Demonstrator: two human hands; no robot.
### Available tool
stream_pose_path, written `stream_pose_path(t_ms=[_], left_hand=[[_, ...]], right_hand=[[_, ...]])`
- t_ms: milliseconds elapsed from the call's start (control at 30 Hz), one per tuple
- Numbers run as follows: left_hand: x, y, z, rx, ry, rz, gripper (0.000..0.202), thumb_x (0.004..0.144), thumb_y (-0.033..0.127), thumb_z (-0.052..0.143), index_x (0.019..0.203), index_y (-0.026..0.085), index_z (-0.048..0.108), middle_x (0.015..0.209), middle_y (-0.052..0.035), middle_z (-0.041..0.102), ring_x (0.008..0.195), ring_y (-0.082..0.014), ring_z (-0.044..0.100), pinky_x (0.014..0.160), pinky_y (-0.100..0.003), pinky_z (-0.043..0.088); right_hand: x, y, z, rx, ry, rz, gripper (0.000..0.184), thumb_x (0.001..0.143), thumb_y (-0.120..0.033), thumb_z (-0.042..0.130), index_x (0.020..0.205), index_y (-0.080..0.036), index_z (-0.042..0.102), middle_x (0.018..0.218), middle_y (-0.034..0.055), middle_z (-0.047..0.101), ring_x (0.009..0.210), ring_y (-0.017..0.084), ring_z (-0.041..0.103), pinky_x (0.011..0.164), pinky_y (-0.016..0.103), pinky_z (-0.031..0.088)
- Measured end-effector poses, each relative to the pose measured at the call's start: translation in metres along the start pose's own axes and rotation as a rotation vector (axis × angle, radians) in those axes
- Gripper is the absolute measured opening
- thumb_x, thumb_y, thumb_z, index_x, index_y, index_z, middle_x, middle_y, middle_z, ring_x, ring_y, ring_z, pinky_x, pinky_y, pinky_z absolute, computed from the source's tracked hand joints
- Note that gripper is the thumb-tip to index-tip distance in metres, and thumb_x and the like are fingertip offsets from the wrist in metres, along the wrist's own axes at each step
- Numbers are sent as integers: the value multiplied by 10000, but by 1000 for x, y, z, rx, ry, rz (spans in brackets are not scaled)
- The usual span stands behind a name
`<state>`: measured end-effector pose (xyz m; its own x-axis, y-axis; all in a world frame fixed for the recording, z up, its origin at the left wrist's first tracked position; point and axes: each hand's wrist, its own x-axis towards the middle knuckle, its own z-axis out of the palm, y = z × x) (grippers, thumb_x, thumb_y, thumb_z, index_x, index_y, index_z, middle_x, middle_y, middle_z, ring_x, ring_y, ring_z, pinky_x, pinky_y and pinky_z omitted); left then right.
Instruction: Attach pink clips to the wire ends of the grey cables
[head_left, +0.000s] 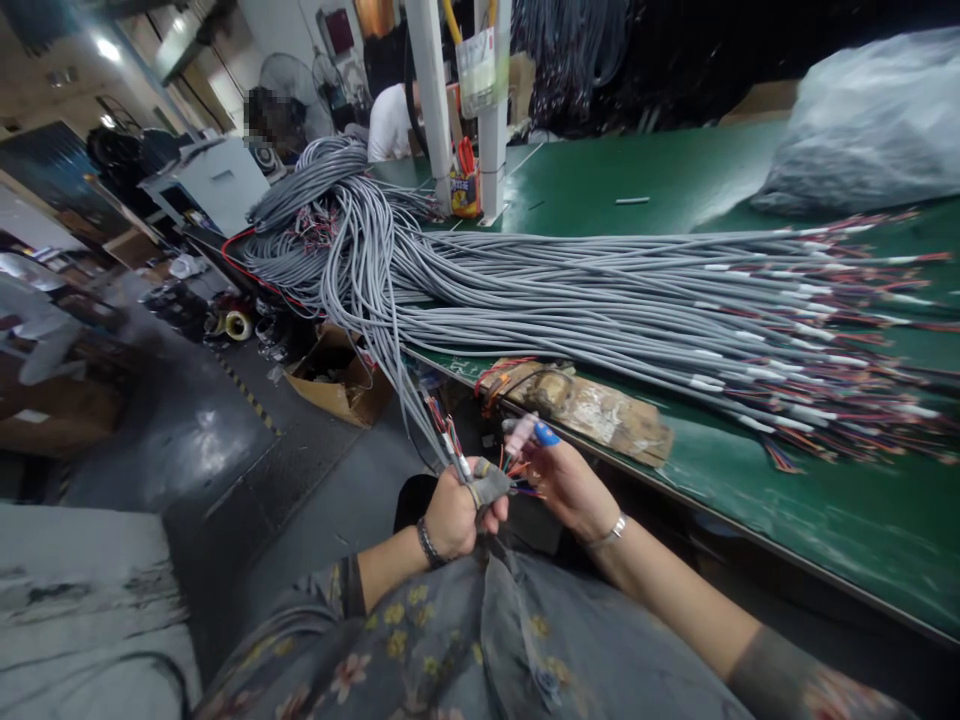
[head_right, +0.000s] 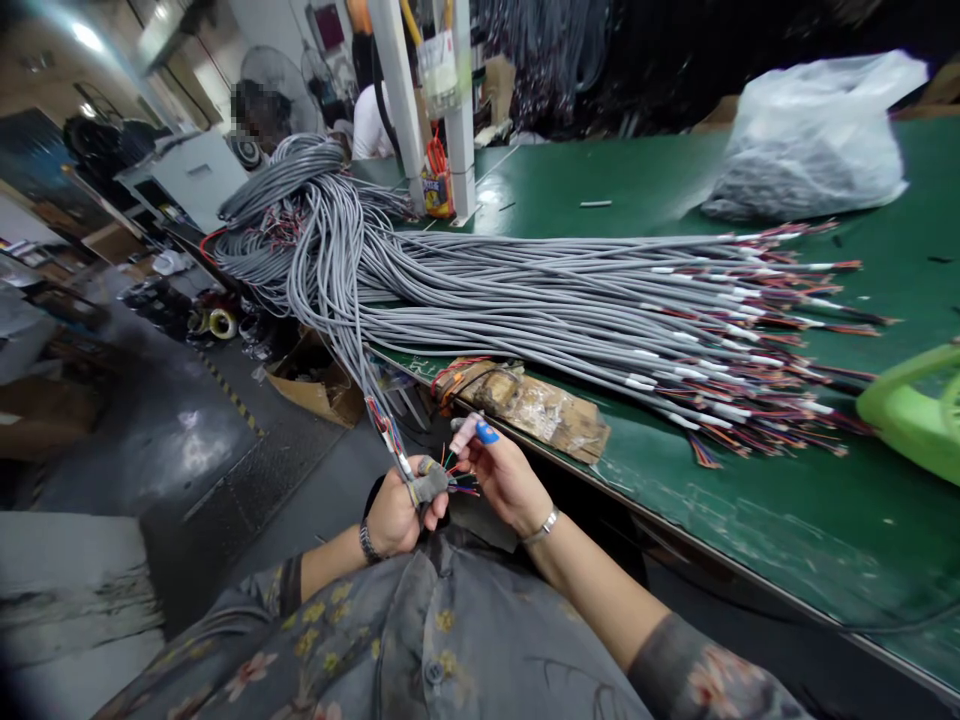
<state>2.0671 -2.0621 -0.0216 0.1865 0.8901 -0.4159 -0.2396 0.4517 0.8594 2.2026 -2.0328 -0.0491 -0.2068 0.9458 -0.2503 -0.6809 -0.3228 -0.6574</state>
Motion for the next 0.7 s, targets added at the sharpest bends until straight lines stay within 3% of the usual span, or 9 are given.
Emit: stream_pose_path(t_ms=[133,300,500,600,700], left_hand=[[5,0,0,-10,24,-18,447,481,488,791,544,166,487,396,27,529,266,-48,362,297,-176,222],[7,-2,-1,-3,18,-39,445,491,488,786,553,170,483,393,31,526,271,-44,356,305,-177,215],[6,1,0,-11,1,-50,449,481,485,795,563,171,485,389,28,526,267,-48,355,306,-178,199],[6,1,1,-6,-8,-47,446,485,487,794,562,169,491,393,24,527,266,-50,357,307,-180,199],[7,0,0,-1,-13,-37,448,496,490,790,552,169,483,398,21,524,270,-48,355,311,-184,194]], right_hand=[[1,-3,0,-46,27,-4,407,572,-548,832,692,-193,674,660,-10,606,617,99,523,542,199,462],[3,-2,0,-44,134,38,525,453,-608,853,723,-193,680,662,-7,617,603,105,521,544,221,453],[1,5,-4,-306,290,-227,550,524,-714,761,585,-192,600,535,-28,513,514,94,405,519,243,360],[2,5,-2,-219,191,-83,596,496,-769,729,606,-195,611,550,-12,540,534,113,439,522,254,378],[4,2,2,-32,66,117,581,432,-685,818,694,-196,647,644,0,613,613,132,513,564,250,431]])
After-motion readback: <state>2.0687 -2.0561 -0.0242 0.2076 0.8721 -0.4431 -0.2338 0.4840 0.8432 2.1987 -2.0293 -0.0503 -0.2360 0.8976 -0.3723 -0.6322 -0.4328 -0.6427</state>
